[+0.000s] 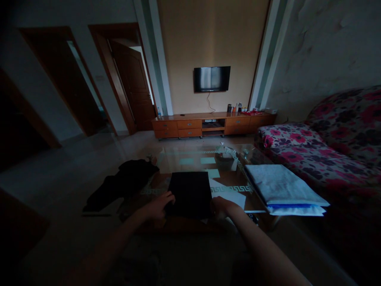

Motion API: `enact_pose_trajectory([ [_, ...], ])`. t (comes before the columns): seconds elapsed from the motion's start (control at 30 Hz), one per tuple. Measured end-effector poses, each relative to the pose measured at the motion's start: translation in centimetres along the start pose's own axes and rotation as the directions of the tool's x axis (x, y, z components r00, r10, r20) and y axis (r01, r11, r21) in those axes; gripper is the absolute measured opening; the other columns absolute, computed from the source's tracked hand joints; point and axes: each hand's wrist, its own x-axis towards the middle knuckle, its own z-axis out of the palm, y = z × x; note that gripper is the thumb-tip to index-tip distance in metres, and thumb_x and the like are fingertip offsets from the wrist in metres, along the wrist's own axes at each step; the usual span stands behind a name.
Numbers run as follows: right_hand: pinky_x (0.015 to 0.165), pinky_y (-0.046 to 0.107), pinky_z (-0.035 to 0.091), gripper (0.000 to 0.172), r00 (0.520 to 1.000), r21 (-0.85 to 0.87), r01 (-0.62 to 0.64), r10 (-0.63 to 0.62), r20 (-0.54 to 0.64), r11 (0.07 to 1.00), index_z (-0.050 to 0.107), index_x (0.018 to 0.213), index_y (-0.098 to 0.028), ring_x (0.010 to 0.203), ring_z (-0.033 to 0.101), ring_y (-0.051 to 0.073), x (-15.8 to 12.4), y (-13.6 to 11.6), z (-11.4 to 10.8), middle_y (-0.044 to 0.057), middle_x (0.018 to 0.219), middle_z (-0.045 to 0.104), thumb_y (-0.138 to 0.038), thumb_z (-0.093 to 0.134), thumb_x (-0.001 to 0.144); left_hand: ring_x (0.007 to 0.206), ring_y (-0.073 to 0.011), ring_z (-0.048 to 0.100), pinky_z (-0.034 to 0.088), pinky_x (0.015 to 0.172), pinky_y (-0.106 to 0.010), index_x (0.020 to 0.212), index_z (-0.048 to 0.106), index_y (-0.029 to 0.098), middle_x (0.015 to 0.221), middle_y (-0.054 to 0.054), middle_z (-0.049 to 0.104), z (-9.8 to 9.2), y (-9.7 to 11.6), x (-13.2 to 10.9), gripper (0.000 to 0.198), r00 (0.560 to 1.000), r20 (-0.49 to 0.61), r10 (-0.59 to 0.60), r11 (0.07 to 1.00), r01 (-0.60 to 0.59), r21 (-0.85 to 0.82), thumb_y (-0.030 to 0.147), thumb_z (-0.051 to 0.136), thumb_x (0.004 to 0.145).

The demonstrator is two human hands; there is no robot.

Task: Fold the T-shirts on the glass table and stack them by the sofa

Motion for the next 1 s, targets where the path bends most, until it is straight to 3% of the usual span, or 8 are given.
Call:
enact_pose_trajectory([
  [0.1,0.066,0.034,0.049,0.026,0.990,-0.066,-0.062,0.070,0.122,0.996,0.072,0.074,-0.020,0.066,0.062,0.020,0.0,-0.9,-1.0,0.005,0.072,0.066,-0.045,0.078,0.071,0.098,-0.0207,0.059,0.046,0.085,-0.030,0.087,0.062,0.022,0.097,-0.003,0.061,-0.3,-0.5,0.8,0.030,0.999,-0.013,-0.036,0.996,0.035,-0.080,0.005,0.053,0.065],
  [0.17,0.072,0.035,0.050,0.038,0.987,-0.108,-0.160,0.157,-0.037,0.981,0.072,0.082,-0.018,0.078,0.066,0.024,0.9,-2.4,-1.7,0.010,0.084,0.069,-0.054,0.063,0.085,0.094,-0.0191,0.061,0.046,0.088,-0.031,0.083,0.063,0.022,0.091,-0.003,0.062,-0.3,-0.6,2.3,0.023,0.992,-0.100,-0.074,0.993,0.063,-0.103,0.007,0.047,0.076],
  [0.27,0.091,0.037,0.047,0.037,0.917,-0.165,-0.238,0.165,-0.362,0.957,0.068,0.108,-0.017,0.109,0.063,0.027,3.4,-5.3,-1.4,0.015,0.115,0.067,-0.045,0.046,0.097,0.101,-0.0192,0.060,0.046,0.094,-0.033,0.098,0.066,0.023,0.103,-0.004,0.064,0.1,-0.4,5.5,0.029,0.959,-0.268,-0.097,0.995,0.083,-0.062,0.011,0.042,0.086],
  [0.4,0.110,0.043,0.034,0.050,0.848,-0.155,-0.279,0.167,-0.504,0.948,0.054,0.137,-0.016,0.137,0.042,0.031,7.7,-7.5,0.7,0.019,0.148,0.047,-0.046,0.039,0.099,0.122,-0.0240,0.054,0.042,0.106,-0.038,0.124,0.060,0.023,0.133,-0.008,0.057,1.2,-0.8,8.9,0.035,0.925,-0.361,-0.120,0.989,0.142,0.035,0.026,0.050,0.091],
  [0.53,0.120,0.047,0.013,0.070,0.787,-0.099,-0.400,0.286,-0.547,0.911,0.030,0.157,-0.013,0.152,0.014,0.032,10.9,-6.5,2.2,0.017,0.166,0.016,-0.052,0.033,0.100,0.144,-0.0325,0.035,0.029,0.118,-0.045,0.147,0.043,0.019,0.158,-0.014,0.037,2.5,-2.5,10.0,0.079,0.905,-0.348,-0.244,0.962,0.272,0.033,0.053,0.066,0.081],
  [0.63,0.121,0.049,0.003,0.076,0.827,-0.130,-0.403,0.300,-0.476,0.906,0.018,0.162,-0.024,0.155,0.001,0.030,12.0,-4.6,3.1,0.008,0.169,0.005,-0.062,0.030,0.098,0.152,-0.0336,0.019,0.019,0.122,-0.048,0.155,0.032,0.017,0.164,-0.014,0.027,3.6,-3.8,9.6,0.097,0.919,-0.293,-0.263,0.956,0.289,0.048,0.069,0.061,0.079],
  [0.83,0.120,0.055,0.000,0.073,0.870,-0.154,-0.364,0.277,-0.408,0.918,0.017,0.161,-0.034,0.155,0.004,0.027,12.4,-2.5,3.8,0.002,0.169,0.010,-0.068,0.022,0.097,0.154,-0.0331,0.015,0.021,0.121,-0.047,0.157,0.029,0.016,0.166,-0.015,0.020,4.4,-4.0,9.1,0.093,0.930,-0.210,-0.300,0.948,0.315,0.040,0.073,0.047,0.086],
  [1.0,0.116,0.062,-0.011,0.068,0.772,-0.214,-0.477,0.290,-0.565,0.853,0.034,0.157,-0.017,0.152,0.013,0.037,11.7,-5.6,3.3,0.017,0.165,0.020,-0.054,0.029,0.100,0.142,-0.0394,0.037,0.029,0.111,-0.056,0.145,0.048,0.019,0.155,-0.019,0.042,3.4,-2.3,9.6,0.065,0.873,-0.239,-0.425,0.878,0.462,0.126,0.058,0.041,0.094],
])
